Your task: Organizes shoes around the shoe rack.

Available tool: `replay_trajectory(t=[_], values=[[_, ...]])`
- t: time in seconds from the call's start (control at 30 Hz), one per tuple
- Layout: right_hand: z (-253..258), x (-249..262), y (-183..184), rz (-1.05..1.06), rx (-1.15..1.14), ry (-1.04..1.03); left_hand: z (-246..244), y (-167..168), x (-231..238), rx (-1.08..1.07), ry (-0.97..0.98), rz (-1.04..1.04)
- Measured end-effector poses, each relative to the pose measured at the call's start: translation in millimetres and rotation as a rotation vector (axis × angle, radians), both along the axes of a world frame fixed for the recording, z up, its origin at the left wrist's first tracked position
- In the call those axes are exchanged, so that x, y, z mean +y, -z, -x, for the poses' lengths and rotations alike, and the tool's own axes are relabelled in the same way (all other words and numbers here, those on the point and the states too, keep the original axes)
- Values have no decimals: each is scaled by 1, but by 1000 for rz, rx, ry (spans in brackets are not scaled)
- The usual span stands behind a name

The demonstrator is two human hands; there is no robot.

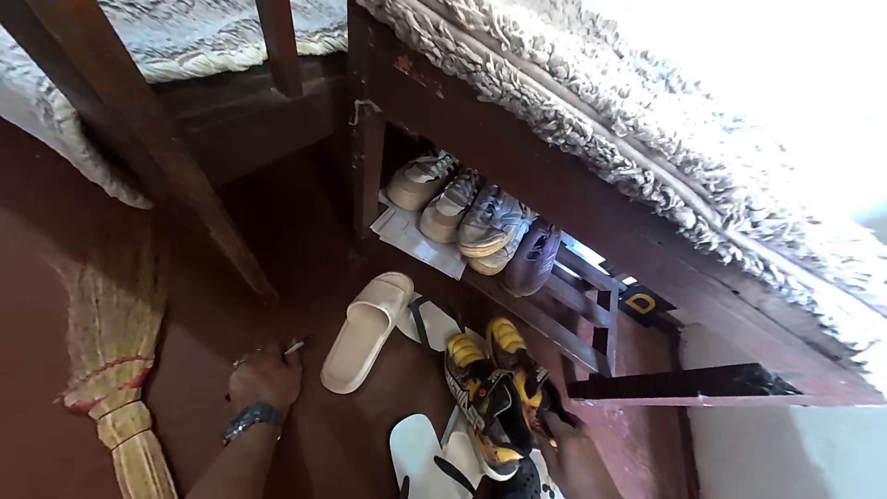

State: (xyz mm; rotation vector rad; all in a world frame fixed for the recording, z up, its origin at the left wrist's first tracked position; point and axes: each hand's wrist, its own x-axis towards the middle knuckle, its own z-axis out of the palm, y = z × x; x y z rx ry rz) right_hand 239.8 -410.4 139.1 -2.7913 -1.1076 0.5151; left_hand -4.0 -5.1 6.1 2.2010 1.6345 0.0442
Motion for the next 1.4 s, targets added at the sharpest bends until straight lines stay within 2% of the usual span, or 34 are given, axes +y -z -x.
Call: replay_trajectory(t=[0.07, 0.2, 0.27, 0.5, 0.57, 0.67, 0.77, 0.87, 1.0, 1.1, 1.17, 1.23, 1.27, 1.33, 1.37, 1.4], values=[[3, 14, -3, 108, 157, 33, -1, 2, 1, 21, -4, -1], [21, 18, -15, -32, 233, -110, -1, 5, 2, 6, -16, -6], [16, 18, -21, -15, 349, -191, -1, 6, 2, -9, -13, -15], [-10, 56, -6, 494, 550, -81, -1, 2, 0, 13, -4, 8], [-10, 67, -19, 493, 466, -43, -2, 3, 2, 5, -7, -4], [2, 85, -86, 405, 255, -86, -2, 1, 4, 10, -6, 29], [12, 79, -136, 244, 21, -414, -1, 0, 4, -11, -8, 59], [-10, 69, -146, 93, -101, -678, 1, 5, 5, -34, -2, 41], [-66, 61, -130, 107, -311, -753, 1, 8, 5, -43, 18, 18], [-112, 50, -115, 180, -416, -683, 2, 4, 4, -44, 22, 30], [-148, 40, -104, 350, -491, -639, 3, 6, 3, -37, 26, 4], [-179, 34, -99, 503, -524, -498, 3, 9, 3, -28, 31, -22], [-189, 34, -101, 464, -480, -384, 3, 10, 3, -20, 28, -21], [-192, 40, -111, 142, -277, -102, 2, 11, 4, -22, 14, -29], [-179, 50, -118, 73, -276, -3, 2, 12, 4, -24, 8, -35], [-148, 77, -135, 118, -265, 176, 2, 12, 4, -24, 4, -27]])
